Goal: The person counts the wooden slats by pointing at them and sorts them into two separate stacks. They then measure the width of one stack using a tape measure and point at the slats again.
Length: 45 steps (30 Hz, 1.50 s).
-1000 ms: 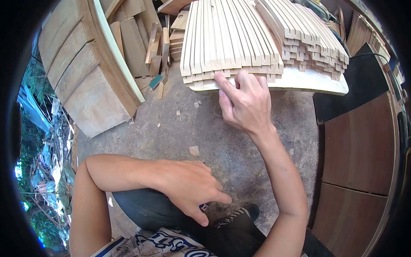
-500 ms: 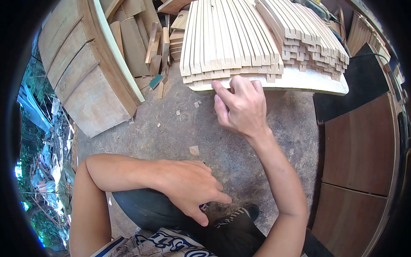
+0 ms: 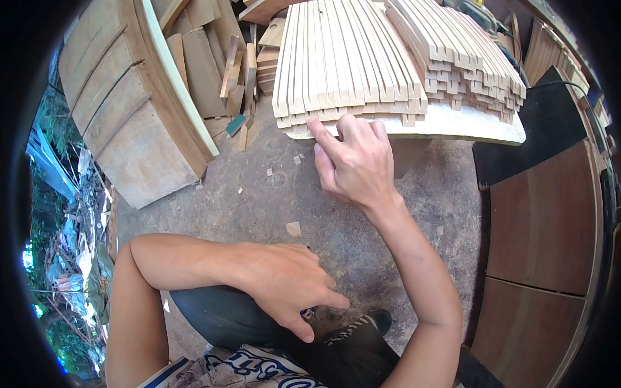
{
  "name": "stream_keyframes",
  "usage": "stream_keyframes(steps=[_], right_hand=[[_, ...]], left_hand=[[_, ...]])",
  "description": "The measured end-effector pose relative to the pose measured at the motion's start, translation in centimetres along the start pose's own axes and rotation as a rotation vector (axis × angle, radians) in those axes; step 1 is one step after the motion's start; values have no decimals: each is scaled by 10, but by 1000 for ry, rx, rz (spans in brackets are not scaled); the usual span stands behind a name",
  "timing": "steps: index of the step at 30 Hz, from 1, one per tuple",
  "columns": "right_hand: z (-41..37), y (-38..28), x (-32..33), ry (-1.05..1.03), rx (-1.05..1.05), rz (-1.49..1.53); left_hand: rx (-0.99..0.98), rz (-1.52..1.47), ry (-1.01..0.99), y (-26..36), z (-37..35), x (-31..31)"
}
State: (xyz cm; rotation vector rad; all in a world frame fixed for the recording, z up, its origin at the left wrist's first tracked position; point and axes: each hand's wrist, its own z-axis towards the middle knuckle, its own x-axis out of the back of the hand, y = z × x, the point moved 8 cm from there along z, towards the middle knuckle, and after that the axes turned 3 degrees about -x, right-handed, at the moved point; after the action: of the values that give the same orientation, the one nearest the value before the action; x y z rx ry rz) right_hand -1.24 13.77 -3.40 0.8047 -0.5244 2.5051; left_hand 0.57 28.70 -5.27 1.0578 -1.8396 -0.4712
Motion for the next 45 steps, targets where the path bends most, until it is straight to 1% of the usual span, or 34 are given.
stream_keyframes(steps=[7,10,12,16,21,25,27,30,34,39,45], right_hand=[[10,2,8,43,-16,-18],[14,3,7,18,-42,-27],[17,-6,7,9,-6,-17],[16,-7,-1,-15,-18,-10],[11,-12,-3,-47,20,-16],[6,-10,-8,-68,-4,-8],[2,-13,-10,-89,35,-6],[-3,-12,-16,-92,14,1],[-2,-14,-18,-102,14,5],[1,-27,-30,-128,18,-64],[6,-32,-25,-131,7,-25]], left_hand=[[-2,-4,2,0,-1,0],[-7,-2,11,0,-1,1],[1,-4,-3,0,0,0],[2,1,1,-1,1,0],[10,-11,-13,-1,0,1],[6,-2,-6,-2,1,1],[3,-9,-2,-1,0,1],[13,-10,-22,-2,1,0],[-7,-4,2,-2,1,0],[7,11,-5,-2,1,0],[4,2,-7,-1,-1,1]])
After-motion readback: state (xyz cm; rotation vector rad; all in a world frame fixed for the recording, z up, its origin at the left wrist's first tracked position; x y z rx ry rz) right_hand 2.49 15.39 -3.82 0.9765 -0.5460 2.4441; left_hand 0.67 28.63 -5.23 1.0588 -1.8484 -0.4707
